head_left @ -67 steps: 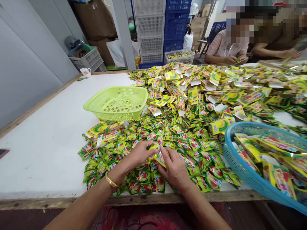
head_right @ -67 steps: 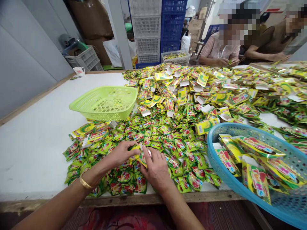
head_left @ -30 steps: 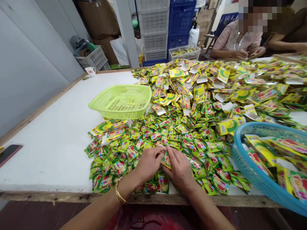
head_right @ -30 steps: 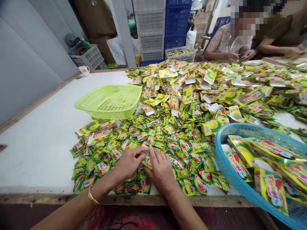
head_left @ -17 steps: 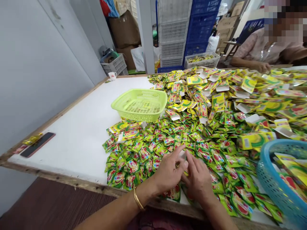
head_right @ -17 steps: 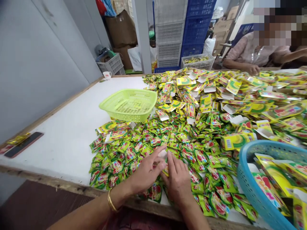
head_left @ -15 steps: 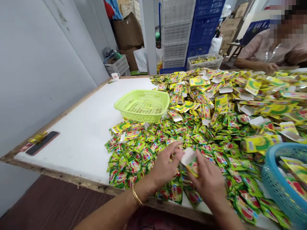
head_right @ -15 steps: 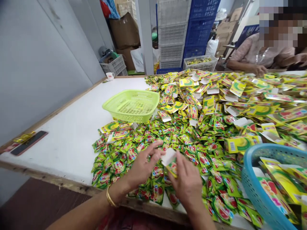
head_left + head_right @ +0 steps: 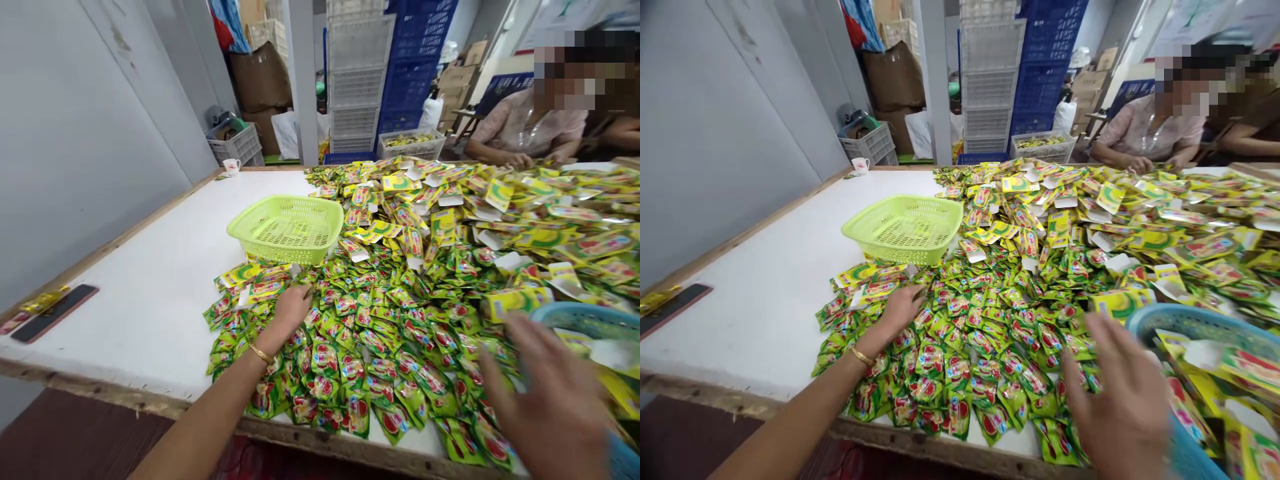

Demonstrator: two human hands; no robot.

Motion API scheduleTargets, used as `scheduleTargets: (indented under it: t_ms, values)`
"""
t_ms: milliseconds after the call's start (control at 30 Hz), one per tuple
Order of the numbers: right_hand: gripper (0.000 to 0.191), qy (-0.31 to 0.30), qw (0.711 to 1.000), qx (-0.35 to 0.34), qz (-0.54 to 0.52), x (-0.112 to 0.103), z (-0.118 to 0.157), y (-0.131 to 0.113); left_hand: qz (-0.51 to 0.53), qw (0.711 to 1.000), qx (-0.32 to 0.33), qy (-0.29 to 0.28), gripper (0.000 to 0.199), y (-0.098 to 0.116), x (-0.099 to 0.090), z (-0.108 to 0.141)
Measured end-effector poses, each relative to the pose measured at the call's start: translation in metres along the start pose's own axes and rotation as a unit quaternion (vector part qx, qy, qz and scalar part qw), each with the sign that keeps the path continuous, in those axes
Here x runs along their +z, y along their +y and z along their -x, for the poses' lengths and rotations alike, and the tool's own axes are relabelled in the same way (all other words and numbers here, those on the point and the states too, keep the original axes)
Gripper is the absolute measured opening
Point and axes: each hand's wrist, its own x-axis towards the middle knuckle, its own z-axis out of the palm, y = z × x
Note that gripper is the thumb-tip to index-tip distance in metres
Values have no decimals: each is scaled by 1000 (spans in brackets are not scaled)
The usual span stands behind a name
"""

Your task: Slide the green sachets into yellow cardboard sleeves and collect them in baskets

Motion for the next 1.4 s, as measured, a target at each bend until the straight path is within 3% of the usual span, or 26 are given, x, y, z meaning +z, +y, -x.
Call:
scheduleTargets:
  t_ms: [133, 267, 433, 600, 800, 1033, 1100, 1267, 1400]
  values:
    - [37, -79, 994, -26, -64, 50, 36, -38, 101, 994, -11, 32, 28, 2, -12, -2]
    - [33, -129, 990, -20, -55, 73, 47, -47, 238, 971, -10, -16, 26, 16, 3, -2]
    - [32, -118, 992, -8, -52, 88, 34, -42, 174, 984, 17, 7, 23, 43, 19, -18]
    - [27, -107, 992, -32, -65, 107, 44, -45, 104, 993, 30, 39, 20, 39, 3, -64]
    - [23, -114, 991, -17, -74, 113, 47, -45, 32, 998, -13, 53, 34, 11, -18, -105]
    - [20, -138, 988, -2, -69, 115, 41, -46, -46, 995, -23, -80, 17, 21, -7, -124]
    - [20, -140, 987, -1, -72, 115, 41, -46, -61, 992, -29, -102, 22, 27, -3, -128]
    - [22, -138, 988, -13, -70, 116, 42, -43, -47, 991, -44, -116, 31, 37, 6, -122]
    - [24, -134, 988, -21, -68, 117, 43, -40, 30, 995, -59, -73, 24, 36, 12, -100]
